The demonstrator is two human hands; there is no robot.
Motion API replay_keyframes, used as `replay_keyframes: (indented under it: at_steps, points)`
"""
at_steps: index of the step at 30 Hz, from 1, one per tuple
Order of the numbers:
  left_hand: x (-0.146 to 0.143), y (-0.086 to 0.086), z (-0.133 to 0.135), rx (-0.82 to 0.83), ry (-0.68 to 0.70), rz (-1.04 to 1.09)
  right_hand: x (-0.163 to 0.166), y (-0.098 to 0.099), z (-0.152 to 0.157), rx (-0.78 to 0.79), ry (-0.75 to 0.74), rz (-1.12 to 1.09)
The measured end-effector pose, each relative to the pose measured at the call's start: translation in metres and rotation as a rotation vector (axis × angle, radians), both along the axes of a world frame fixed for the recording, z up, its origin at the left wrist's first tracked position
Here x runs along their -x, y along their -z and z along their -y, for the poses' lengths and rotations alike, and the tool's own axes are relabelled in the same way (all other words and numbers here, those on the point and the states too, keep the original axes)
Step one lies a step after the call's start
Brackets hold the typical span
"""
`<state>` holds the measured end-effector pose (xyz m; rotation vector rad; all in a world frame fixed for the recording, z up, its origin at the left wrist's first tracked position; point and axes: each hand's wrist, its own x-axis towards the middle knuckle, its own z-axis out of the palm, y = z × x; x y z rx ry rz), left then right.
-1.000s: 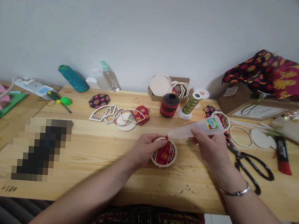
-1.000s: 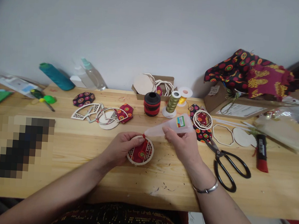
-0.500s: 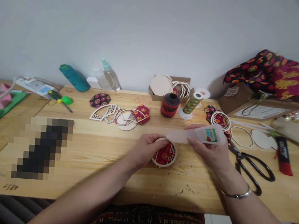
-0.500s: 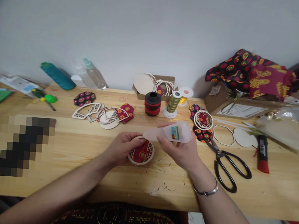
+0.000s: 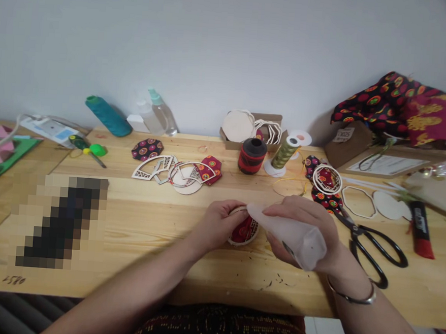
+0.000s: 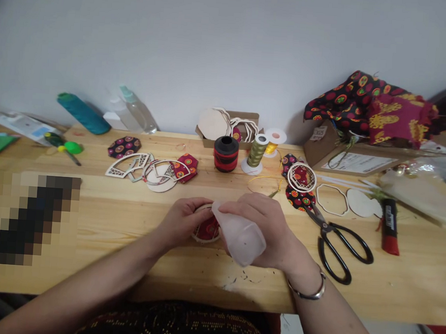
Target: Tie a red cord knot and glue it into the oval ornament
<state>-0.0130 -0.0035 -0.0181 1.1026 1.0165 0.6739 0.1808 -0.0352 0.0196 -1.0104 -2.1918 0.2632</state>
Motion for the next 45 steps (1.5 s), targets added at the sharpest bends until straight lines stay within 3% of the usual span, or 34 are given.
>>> replay_keyframes:
  at_steps: [2, 5, 9, 12, 15, 23, 27, 29, 31, 34, 38, 42, 45]
  points:
    - [0.001, 0.0, -0.001, 0.029, -0.012, 0.021, 0.0, 0.0, -0.001, -0.013, 0.04, -0.036]
    - [0.001, 0.001, -0.001, 0.116, -0.033, 0.065, 0.003, -0.003, -0.001, 0.006, 0.219, -0.131]
    - [0.0, 0.002, -0.001, 0.207, -0.08, 0.11, 0.004, -0.003, -0.003, 0.155, 0.409, -0.405]
    - [0.0, 0.003, -0.001, 0.248, -0.086, 0.155, 0.004, -0.001, -0.005, 0.266, 0.415, -0.54]
    - [0.001, 0.005, -0.001, 0.236, -0.077, 0.182, 0.005, 0.0, -0.005, 0.33, 0.344, -0.538]
    - [0.002, 0.003, -0.002, 0.147, -0.03, 0.124, 0.008, -0.001, 0.0, 0.207, 0.211, -0.321]
    - [0.001, 0.001, -0.001, 0.097, -0.019, 0.103, 0.012, -0.006, 0.0, 0.066, 0.147, -0.148]
    - [0.0, 0.001, 0.0, 0.1, -0.017, 0.095, 0.012, -0.004, -0.001, -0.007, 0.203, -0.14]
    - [-0.001, 0.002, 0.0, 0.139, -0.038, 0.099, 0.011, 0.0, -0.002, -0.052, 0.356, -0.224]
    - [-0.002, 0.003, 0.0, 0.216, -0.096, 0.146, 0.006, 0.008, -0.008, 0.027, 0.521, -0.535]
    - [-0.002, 0.003, -0.001, 0.285, -0.124, 0.209, 0.002, 0.011, -0.017, 0.235, 0.308, -0.942]
    - [-0.001, 0.003, -0.002, 0.312, -0.122, 0.247, 0.003, 0.004, -0.018, 0.336, 0.015, -1.062]
    - [-0.001, 0.003, -0.003, 0.316, -0.132, 0.247, 0.004, 0.002, -0.016, 0.414, -0.061, -1.12]
